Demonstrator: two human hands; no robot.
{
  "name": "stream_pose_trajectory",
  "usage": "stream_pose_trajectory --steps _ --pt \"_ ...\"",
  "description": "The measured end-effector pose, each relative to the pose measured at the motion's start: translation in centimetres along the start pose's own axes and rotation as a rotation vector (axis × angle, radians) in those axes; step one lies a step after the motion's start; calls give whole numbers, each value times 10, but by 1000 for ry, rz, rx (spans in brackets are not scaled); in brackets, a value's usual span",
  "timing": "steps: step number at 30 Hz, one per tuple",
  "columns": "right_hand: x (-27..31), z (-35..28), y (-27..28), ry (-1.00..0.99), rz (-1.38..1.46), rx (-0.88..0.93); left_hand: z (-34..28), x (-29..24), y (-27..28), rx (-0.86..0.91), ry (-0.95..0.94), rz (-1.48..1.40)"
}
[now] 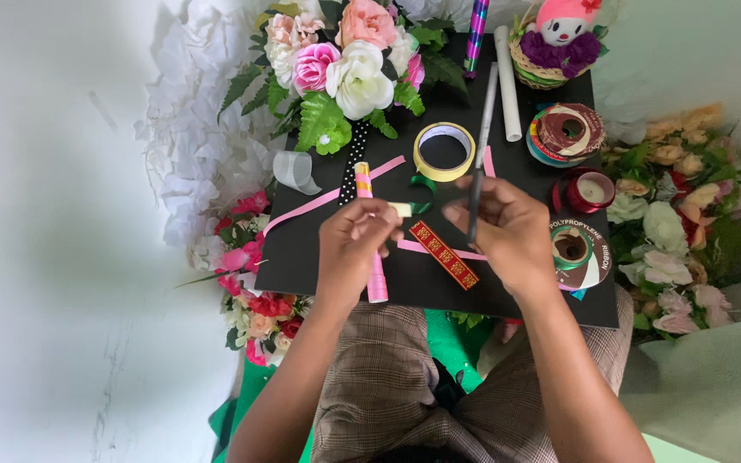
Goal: The person decorates a stick by wrapping it with colored ribbons and tape, using scissors to cut materials.
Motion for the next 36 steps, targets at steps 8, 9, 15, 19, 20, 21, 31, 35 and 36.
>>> stream_pose_trajectory --steps 8,9,15,19,20,21,31,35,36 --pt "-38 -67 -15 -107 24 107 -2 -18 -15 -41 -4 -140" --pt "-39 -74 -21 -104 62 159 -2 -18 -17 -39 -17 -133" --pt "-41 -85 -31 -142 102 205 -2 -20 -21 -67 -26 -166" --pt "-37 -84 -30 -120 87 231 -1 -17 -21 -83 -23 -197" --pt "-41 -86 -29 -127 88 231 0 -15 -20 -81 -23 -218" --pt "-45 -87 -29 -134 88 232 2 -13 -20 -78 -23 -239" --pt "-39 -85 -28 -111 110 244 1 -8 -25 -62 11 -256" --pt "-39 -84 -27 -129 118 232 0 -7 -26 -61 12 -238" --pt "-36 -84 -26 -130 116 212 -1 -9 -26 -59 20 -225"
Point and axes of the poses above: each hand's wrist, its own z-axis towards the middle knuckle, its own y-axis out of the back of the hand, x = y × z, the point moved 5 cm from there along z, towards the middle knuckle, and after that the axes turned 3 degrees about y, right-handed, at the moved point
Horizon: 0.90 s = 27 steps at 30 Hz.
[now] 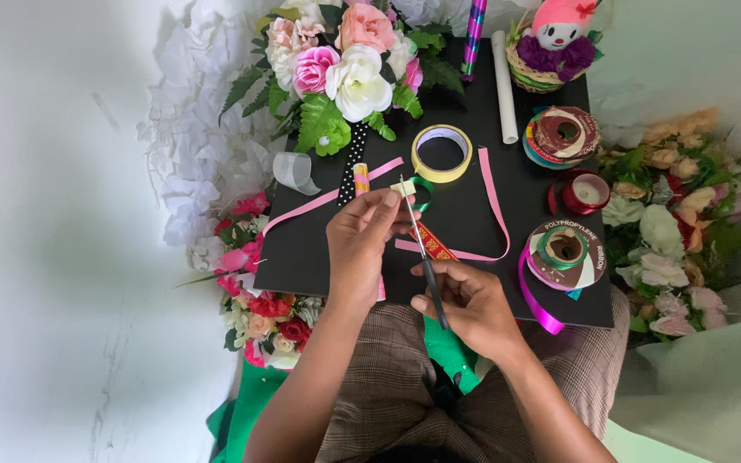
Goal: The person decorates a stick by wrapping it with colored ribbons and tape, using scissors to cut materials.
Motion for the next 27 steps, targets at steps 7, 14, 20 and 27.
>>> stream_pose_trajectory --steps 7,14,20,27 --pt "-1 1 0 30 -1 -2 0 2 -3 -18 -12 6" --pt "-7 1 6 -6 -31 -12 2 4 -2 -27 -1 16" --pt "-10 1 10 -24 -41 -18 5 11 -1 -38 6 24" --pt "-11 3 16 -44 -98 -53 6 10 3 -33 24 1"
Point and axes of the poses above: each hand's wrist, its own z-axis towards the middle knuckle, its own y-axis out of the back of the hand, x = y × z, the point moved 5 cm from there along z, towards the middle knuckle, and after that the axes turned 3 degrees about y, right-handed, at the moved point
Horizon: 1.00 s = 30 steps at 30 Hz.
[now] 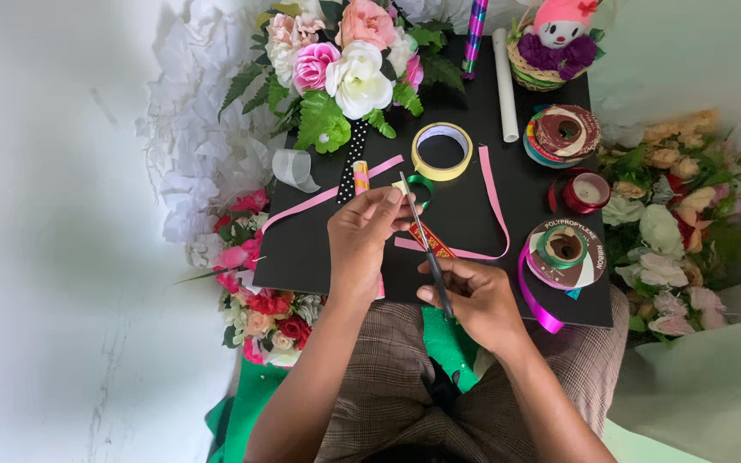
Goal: The person decorates a stick by wrapping it with colored ribbons and tape, using scissors to cut materials.
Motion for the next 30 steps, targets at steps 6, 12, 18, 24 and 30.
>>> stream_pose_trajectory --steps 6,12,18,24,30 --pt "5 24 8 -6 -136 -60 3 1 13 -30 -2 -15" --pt "46 60 24 -127 -966 -189 -7 -6 50 -169 -95 92" --pt "18 100 45 -79 -1219 -283 0 25 90 -199 -123 183" --pt "0 115 43 -73 -1375 -211 -6 32 97 -79 -176 167" --pt "6 130 42 -223 -1201 -186 -9 27 89 9 -223 189"
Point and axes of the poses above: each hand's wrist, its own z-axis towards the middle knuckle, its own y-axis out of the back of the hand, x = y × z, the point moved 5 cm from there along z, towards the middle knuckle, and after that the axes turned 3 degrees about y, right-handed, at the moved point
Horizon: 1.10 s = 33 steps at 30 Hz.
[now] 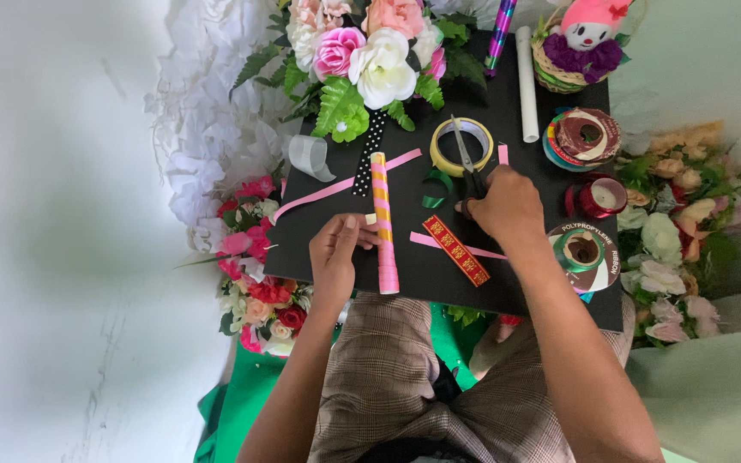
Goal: The person decorates a stick by wrapping it with colored ribbons and tape, using scissors to cut materials.
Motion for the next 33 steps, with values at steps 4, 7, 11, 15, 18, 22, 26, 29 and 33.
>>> stream_pose_trajectory --steps 4,7,11,15,18,22,26,29,33 --pt "18 -16 24 -20 155 117 1 0 3 6 -6 8" --pt "16 -20 27 -38 243 169 1 2 3 18 -4 1" --pt "-5 -13 24 5 193 67 1 7 4 18 -3 -18" --pt "-11 -21 21 85 240 -89 0 5 3 38 -1 1" --pt "7 -36 12 221 381 -119 -2 0 -2 54 -3 15" --pt "35 -69 3 319 701 -5 -6 -7 -11 68 -41 109" --pt "42 -85 -15 287 1051 50 -15 -39 -34 150 -134 101" --pt "41 -94 -14 241 1233 74 -20 -48 -44 185 -132 101" --pt "38 -99 -12 267 1340 80 -20 -48 -51 223 -156 123"
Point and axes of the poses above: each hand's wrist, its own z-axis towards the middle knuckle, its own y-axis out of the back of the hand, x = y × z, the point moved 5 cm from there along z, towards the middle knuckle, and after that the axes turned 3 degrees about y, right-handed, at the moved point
